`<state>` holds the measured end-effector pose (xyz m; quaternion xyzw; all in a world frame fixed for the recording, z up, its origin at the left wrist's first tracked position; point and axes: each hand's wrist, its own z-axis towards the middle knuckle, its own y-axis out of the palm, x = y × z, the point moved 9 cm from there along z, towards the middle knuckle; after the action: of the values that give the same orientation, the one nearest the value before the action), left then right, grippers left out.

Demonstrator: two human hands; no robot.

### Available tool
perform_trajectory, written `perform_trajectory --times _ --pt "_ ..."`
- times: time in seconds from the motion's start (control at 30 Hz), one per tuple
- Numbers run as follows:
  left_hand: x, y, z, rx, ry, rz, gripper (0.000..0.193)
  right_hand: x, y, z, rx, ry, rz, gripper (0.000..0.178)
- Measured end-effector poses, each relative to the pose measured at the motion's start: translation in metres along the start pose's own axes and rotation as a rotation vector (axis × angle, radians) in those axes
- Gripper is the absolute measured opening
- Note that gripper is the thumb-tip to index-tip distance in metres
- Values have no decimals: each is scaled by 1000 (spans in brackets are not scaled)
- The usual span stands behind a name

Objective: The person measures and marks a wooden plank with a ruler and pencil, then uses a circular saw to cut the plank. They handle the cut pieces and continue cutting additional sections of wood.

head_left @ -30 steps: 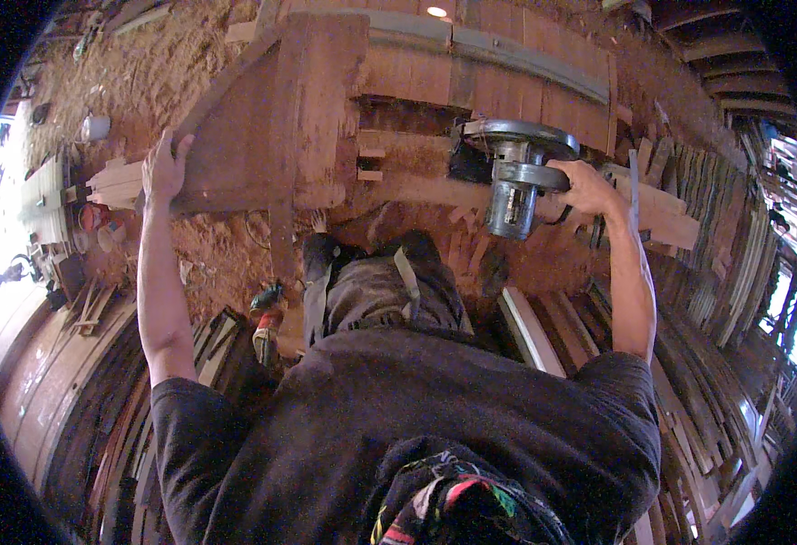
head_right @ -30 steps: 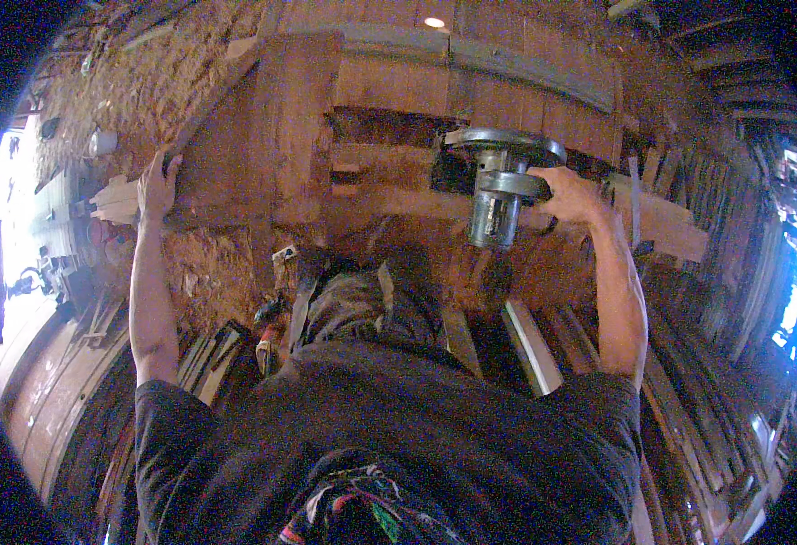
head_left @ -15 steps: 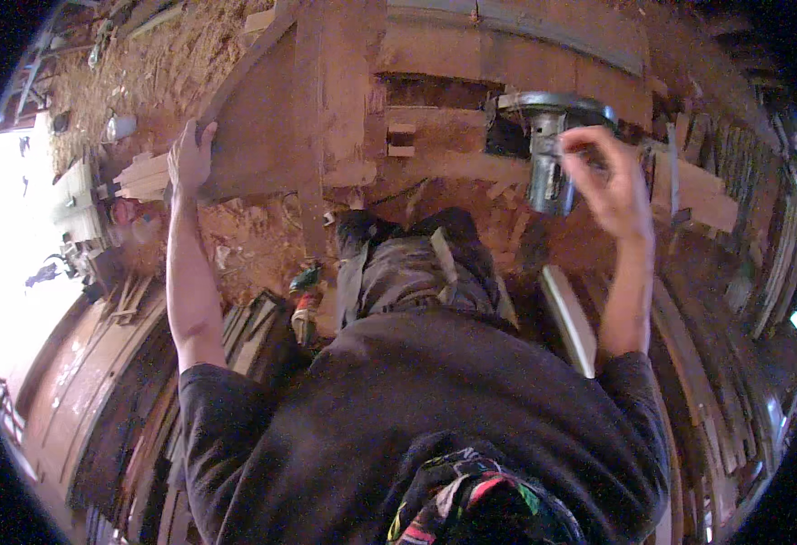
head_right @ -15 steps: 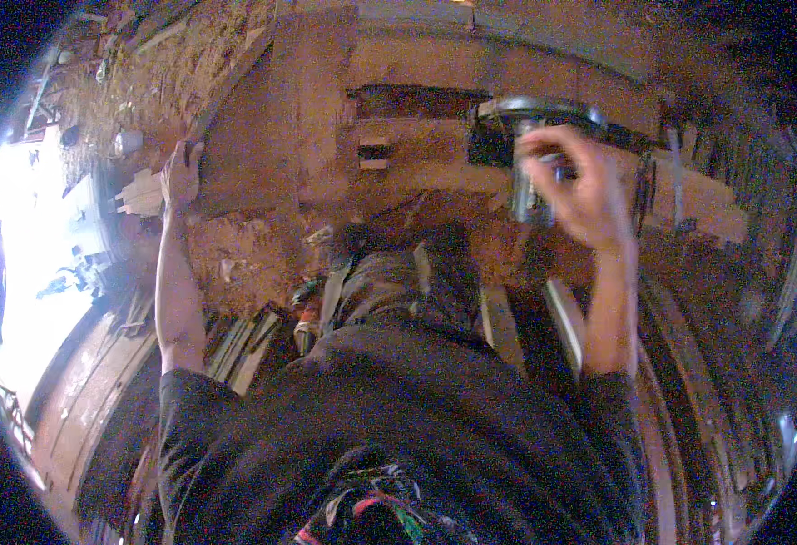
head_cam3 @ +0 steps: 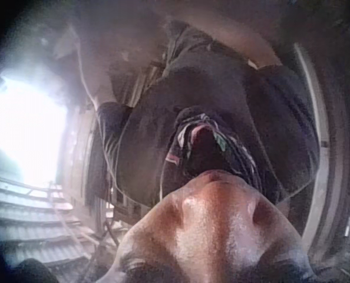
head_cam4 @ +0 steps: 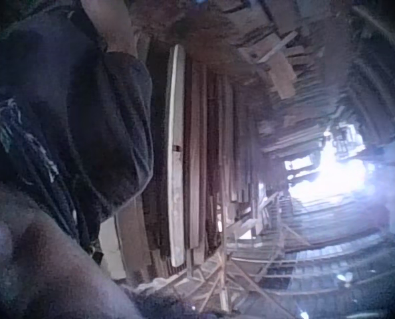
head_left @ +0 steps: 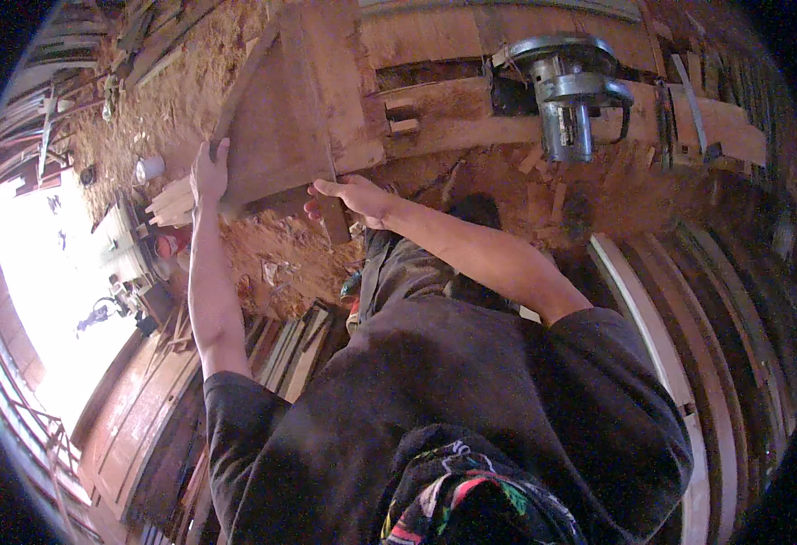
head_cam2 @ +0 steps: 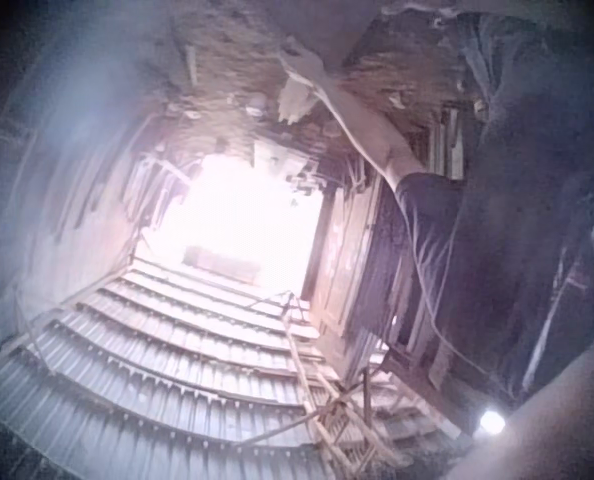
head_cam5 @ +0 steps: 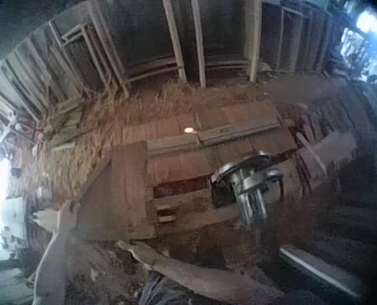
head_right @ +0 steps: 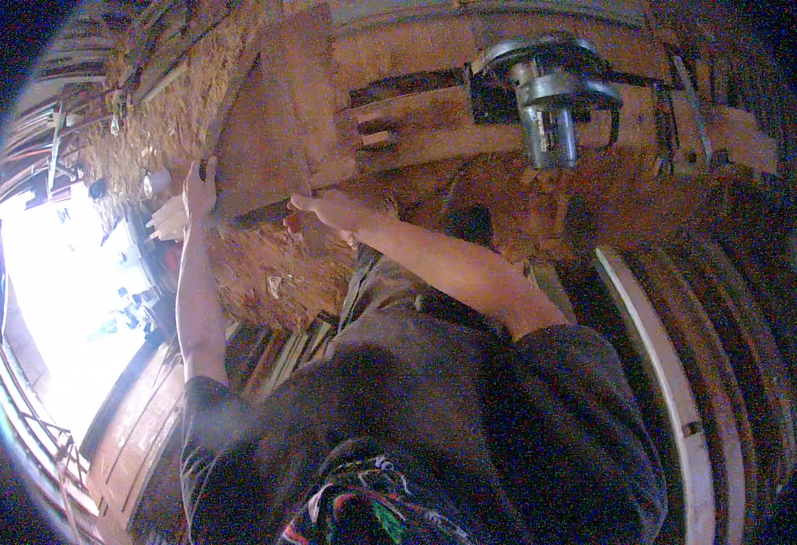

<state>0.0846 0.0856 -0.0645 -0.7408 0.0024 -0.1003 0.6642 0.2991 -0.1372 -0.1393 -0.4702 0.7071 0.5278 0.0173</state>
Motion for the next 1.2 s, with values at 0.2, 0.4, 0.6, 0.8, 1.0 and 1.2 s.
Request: perform_trajectory --times 0.2,0.4,0.6,0.8,1.0,1.2 --pt "-40 4 23 -54 -30 -300 66 -10 23 -3 -19 -239 231 27" --pt "-58 -3 21 -57 -190 -297 61 -60 -15 -102 222 -247 118 26" --pt "-82 -4 -8 209 23 -220 51 -138 -21 -307 434 -698 -27 36" --pt "-67 4 -22 419 207 -26 47 -117 8 -468 230 -1247 153 32" --pt "-55 -8 -35 456 138 -51 44 18 -26 -526 629 -1528 307 29" --pt "-83 -3 -55 556 -314 -415 41 153 -83 -493 1507 -1391 533 20"
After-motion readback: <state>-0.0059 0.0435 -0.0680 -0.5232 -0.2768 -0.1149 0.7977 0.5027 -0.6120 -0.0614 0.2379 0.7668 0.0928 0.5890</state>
